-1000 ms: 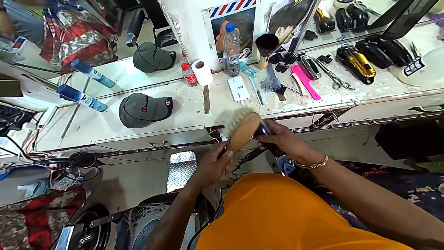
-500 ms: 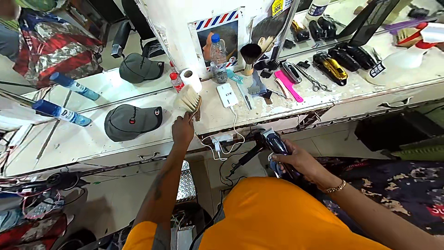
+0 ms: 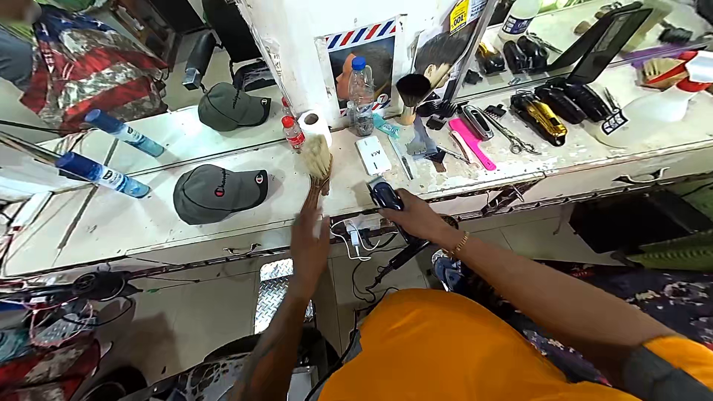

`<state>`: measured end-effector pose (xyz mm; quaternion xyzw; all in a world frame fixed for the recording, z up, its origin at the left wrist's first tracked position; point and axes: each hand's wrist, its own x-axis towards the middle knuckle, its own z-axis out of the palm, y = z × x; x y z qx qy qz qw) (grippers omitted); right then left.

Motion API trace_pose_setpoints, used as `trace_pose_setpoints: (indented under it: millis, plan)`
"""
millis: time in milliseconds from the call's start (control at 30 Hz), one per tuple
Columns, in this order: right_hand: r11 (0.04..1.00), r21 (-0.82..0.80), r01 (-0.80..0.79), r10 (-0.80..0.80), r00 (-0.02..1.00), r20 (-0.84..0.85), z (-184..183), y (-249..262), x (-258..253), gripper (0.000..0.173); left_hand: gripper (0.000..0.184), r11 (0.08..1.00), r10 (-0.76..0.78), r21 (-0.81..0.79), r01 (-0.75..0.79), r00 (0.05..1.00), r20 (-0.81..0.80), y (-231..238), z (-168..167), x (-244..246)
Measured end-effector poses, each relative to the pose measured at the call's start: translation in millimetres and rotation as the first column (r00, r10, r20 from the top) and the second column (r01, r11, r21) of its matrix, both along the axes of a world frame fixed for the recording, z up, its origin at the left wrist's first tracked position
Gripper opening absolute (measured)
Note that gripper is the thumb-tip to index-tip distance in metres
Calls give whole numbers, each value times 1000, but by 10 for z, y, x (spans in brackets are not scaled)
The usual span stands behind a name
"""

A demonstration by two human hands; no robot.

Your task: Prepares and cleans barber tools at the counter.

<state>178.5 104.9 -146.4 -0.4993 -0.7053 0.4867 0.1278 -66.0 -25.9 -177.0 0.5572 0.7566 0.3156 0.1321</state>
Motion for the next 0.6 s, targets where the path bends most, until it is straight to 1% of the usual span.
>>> trace_pose_setpoints:
  millis: [67,100,133,167,233,300,400,467,533,600]
  plan:
    - [998,55,-32,26,994,102,14,170,-292,54,36,984,-87,-143,110,984,158,-445,-175,225]
    - [996,84,-40,28,990,137,2,257,-424,53,36,947,-121,-263,185,963,242,-637,-312,301]
    - [993,111,-48,28,984,174,-15,346,-547,54,38,887,-145,-377,268,935,325,-799,-494,340]
    - [990,128,-61,31,975,222,-17,426,-662,55,38,823,-150,-453,342,901,407,-941,-707,353]
    - [984,154,-85,30,944,328,-7,554,-874,59,35,769,-91,-476,427,810,579,-1162,-1102,357]
    - [980,176,-90,13,917,398,1,651,-1056,62,34,717,-79,-461,523,717,692,-1220,-1287,337]
    - [978,202,-58,-36,901,433,-23,754,-1249,64,36,582,-147,-499,642,687,712,-1108,-1407,283]
    - [971,230,-64,-51,886,462,-28,828,-1342,67,35,516,-210,-502,694,671,711,-1017,-1486,247]
    - [965,249,-82,-57,861,505,-26,852,-1396,68,35,465,-241,-495,734,643,727,-1024,-1486,258]
    - [955,273,-113,-58,835,548,1,878,-1442,72,36,443,-261,-492,750,632,729,-1033,-1447,235]
